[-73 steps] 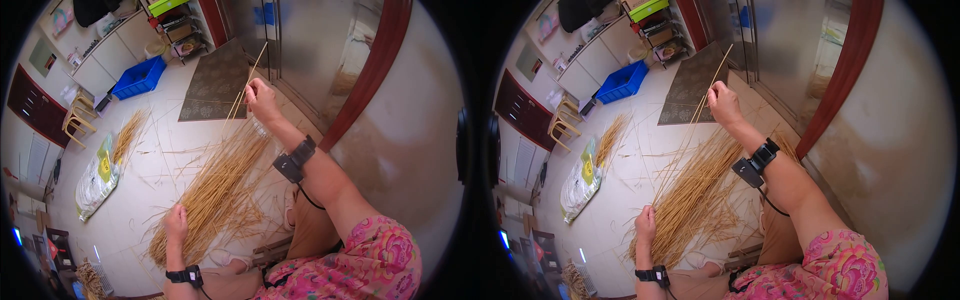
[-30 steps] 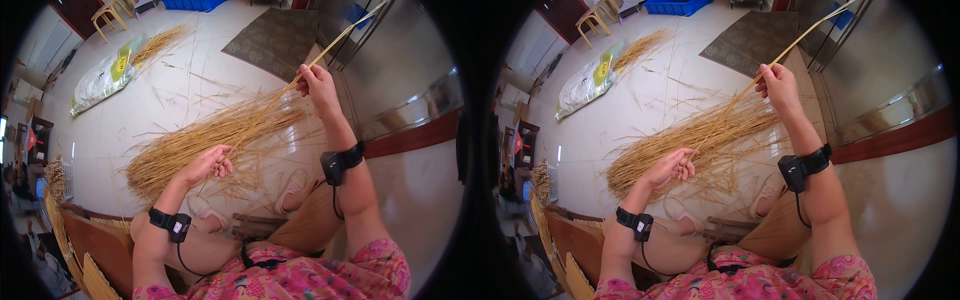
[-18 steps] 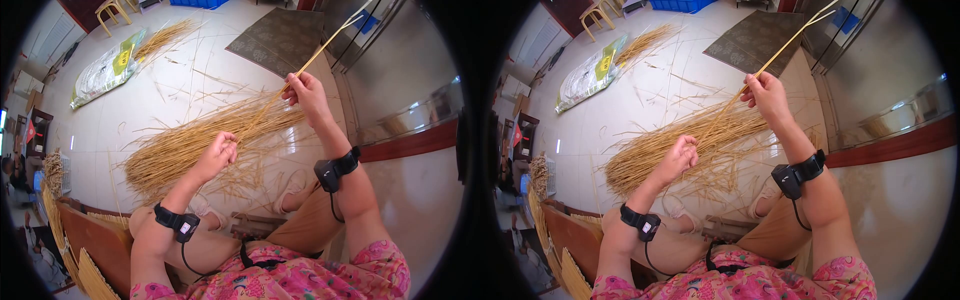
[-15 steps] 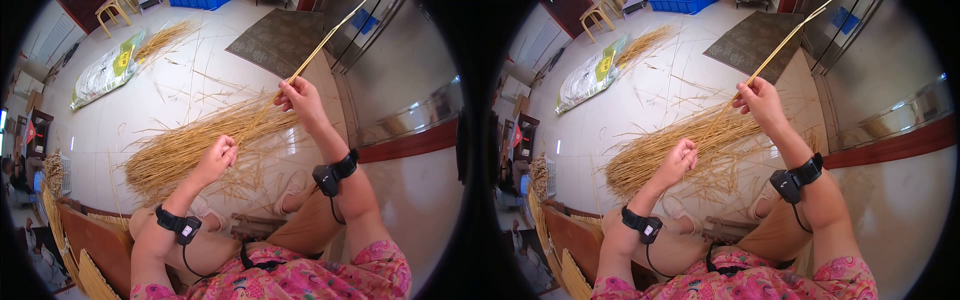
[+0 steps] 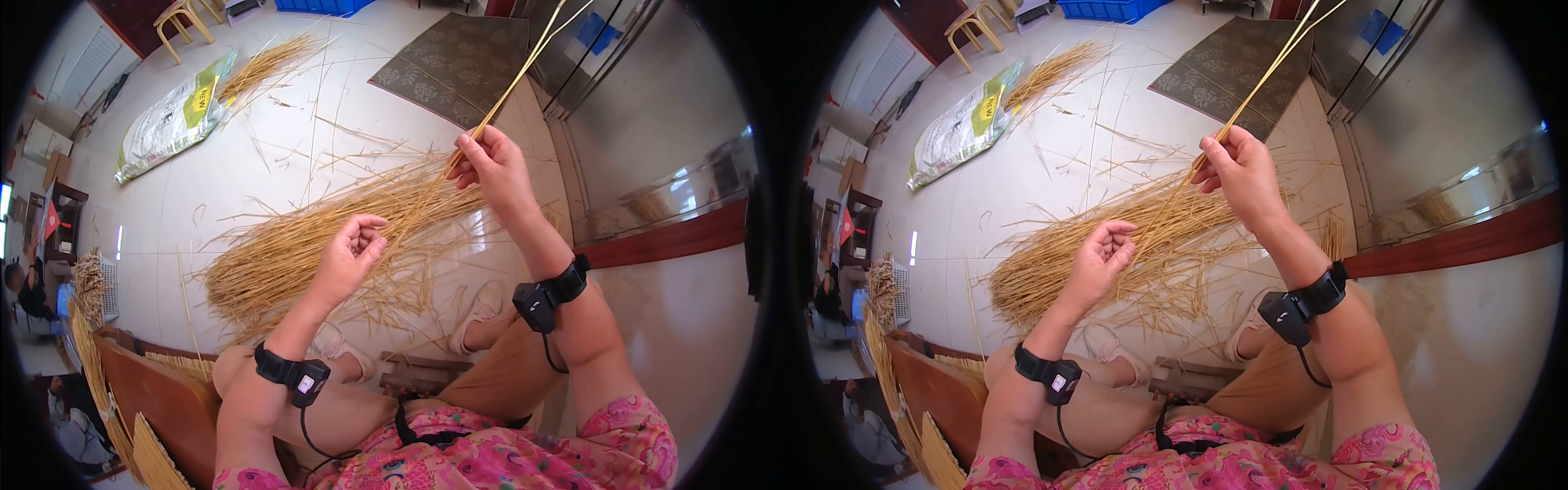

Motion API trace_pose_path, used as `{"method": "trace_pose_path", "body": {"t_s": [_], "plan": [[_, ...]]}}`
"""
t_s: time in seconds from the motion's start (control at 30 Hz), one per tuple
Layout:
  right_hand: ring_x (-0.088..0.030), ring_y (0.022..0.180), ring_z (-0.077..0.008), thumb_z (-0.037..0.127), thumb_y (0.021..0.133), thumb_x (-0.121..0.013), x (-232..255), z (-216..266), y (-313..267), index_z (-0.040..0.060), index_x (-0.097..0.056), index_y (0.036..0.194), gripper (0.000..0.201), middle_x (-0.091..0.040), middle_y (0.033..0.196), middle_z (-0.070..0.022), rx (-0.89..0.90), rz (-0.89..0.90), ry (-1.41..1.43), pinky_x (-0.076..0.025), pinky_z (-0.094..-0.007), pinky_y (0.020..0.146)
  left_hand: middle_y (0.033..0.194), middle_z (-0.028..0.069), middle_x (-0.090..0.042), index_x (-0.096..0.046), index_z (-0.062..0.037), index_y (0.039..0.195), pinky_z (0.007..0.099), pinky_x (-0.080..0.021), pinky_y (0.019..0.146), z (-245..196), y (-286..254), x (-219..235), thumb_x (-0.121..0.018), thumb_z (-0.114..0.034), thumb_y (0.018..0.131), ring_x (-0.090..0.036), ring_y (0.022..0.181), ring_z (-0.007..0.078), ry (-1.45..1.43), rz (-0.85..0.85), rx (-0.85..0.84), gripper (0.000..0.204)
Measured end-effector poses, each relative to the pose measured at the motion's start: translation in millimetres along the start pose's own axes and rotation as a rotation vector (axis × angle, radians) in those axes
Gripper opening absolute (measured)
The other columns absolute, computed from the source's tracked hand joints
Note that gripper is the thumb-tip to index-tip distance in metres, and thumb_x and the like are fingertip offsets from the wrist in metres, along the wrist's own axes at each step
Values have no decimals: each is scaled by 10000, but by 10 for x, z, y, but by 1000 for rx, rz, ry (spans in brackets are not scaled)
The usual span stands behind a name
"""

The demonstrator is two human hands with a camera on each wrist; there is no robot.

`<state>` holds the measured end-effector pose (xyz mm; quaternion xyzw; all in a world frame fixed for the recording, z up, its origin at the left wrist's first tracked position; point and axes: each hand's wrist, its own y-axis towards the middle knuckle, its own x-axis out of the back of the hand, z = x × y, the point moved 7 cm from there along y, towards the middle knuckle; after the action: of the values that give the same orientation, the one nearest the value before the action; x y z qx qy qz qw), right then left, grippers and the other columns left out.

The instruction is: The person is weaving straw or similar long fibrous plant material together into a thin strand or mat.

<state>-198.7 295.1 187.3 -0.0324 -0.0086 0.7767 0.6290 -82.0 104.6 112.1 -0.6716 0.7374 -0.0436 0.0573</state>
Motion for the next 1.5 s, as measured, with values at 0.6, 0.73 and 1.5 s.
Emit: {"method": "trace_pose_path", "body": {"t_s": [0.6,0.73,1.5], "plan": [[-599,587,-95,135,923,-527,-184,-101,-36,-5,-527,907,141,-588,693,-41,18,88,0,-483,-205,479,725,20,-528,-641,-8,907,206,-398,519,-229,-37,-75,-638,-48,798,-477,563,57,401,-41,-233,116],[-589,579,-85,131,923,-526,-214,-93,-55,-4,-532,905,136,-585,688,-35,44,104,-25,-480,-203,479,708,34,-534,-605,7,886,222,-425,531,-64,-51,-99,-600,-48,830,-535,597,72,159,24,-12,79],[-597,587,-98,157,921,-534,736,380,190,11,-566,898,151,-620,743,-53,276,-302,-113,-485,-203,508,1003,191,-564,-496,-8,1008,385,-441,773,73,-38,258,-642,-273,805,-546,932,314,1101,-45,42,364]]}}
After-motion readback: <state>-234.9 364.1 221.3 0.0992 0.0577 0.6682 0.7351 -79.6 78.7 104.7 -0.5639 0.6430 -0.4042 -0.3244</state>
